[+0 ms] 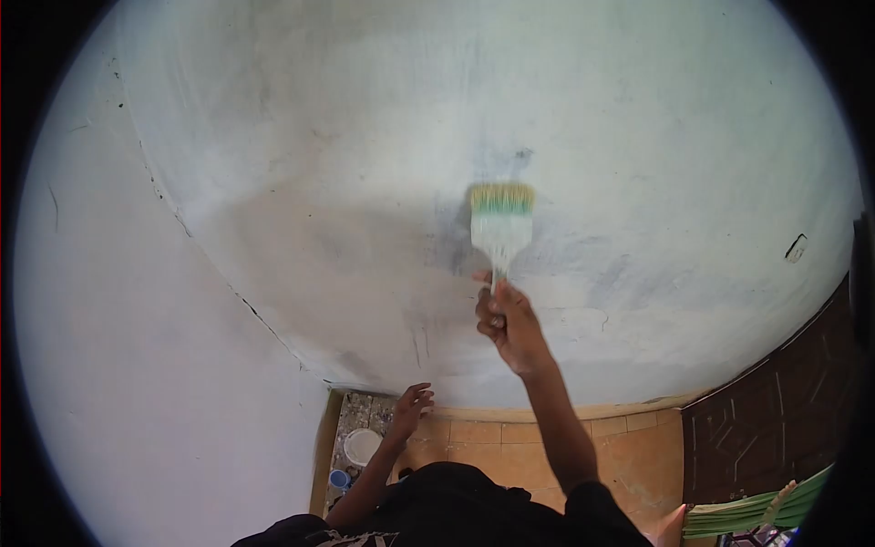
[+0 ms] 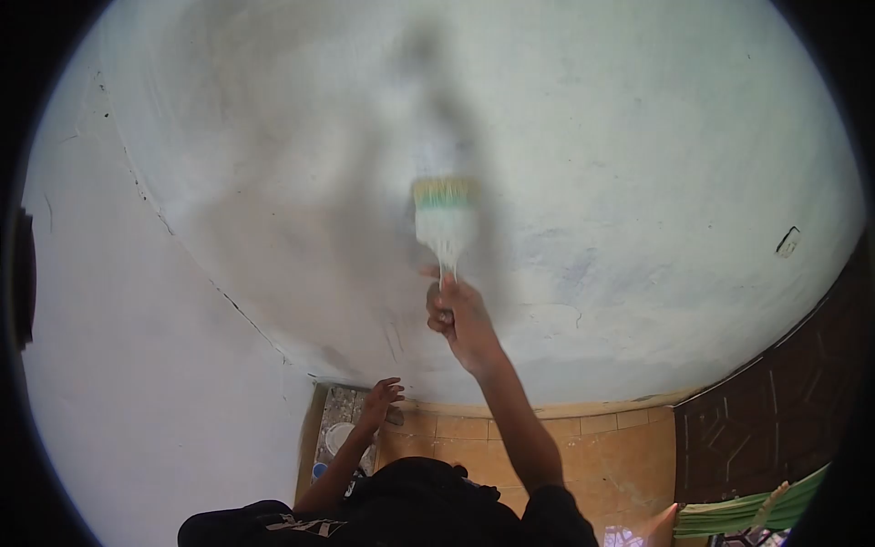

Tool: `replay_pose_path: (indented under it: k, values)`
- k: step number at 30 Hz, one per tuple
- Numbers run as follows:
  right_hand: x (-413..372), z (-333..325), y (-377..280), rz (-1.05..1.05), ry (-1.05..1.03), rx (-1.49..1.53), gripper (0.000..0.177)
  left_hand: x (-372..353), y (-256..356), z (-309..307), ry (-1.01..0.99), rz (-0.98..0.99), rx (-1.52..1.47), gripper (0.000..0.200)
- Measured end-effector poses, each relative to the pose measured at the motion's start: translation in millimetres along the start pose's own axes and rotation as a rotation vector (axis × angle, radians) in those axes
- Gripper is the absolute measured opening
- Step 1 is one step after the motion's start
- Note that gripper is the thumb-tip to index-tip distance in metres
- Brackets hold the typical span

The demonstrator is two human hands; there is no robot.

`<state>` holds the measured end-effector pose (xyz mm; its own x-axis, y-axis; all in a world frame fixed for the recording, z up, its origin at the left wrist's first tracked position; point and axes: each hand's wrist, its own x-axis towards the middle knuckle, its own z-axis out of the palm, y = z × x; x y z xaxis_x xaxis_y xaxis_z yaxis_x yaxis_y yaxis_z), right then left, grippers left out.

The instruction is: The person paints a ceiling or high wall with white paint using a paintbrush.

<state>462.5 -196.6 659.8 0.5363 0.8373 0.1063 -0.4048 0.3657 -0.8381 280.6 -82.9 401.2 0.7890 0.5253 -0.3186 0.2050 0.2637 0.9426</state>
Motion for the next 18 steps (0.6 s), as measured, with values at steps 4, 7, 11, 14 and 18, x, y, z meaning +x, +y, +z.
replay_pose_path:
  k: [4,7,11,14,18]
  values:
    - [-9,-42,100,0.023,0.119,-0.009,0.039,8,-9,-28,-0.04,-0.008,0.029,0.036]
    - [-32,-54,161,0.115,0.197,-0.001,0.034,11,-8,-47,-0.029,-0.013,0.014,0.035]
    - [-66,-59,218,0.272,0.366,-0.07,0.033,18,-15,-68,-0.051,-0.01,-0.006,0.036]
    - [-70,-77,255,0.324,0.486,-0.269,0.033,21,-14,-74,-0.071,-0.02,0.001,0.036]
    - [-64,-64,246,0.295,0.476,-0.371,0.031,16,-9,-77,-0.101,-0.019,0.029,0.033]
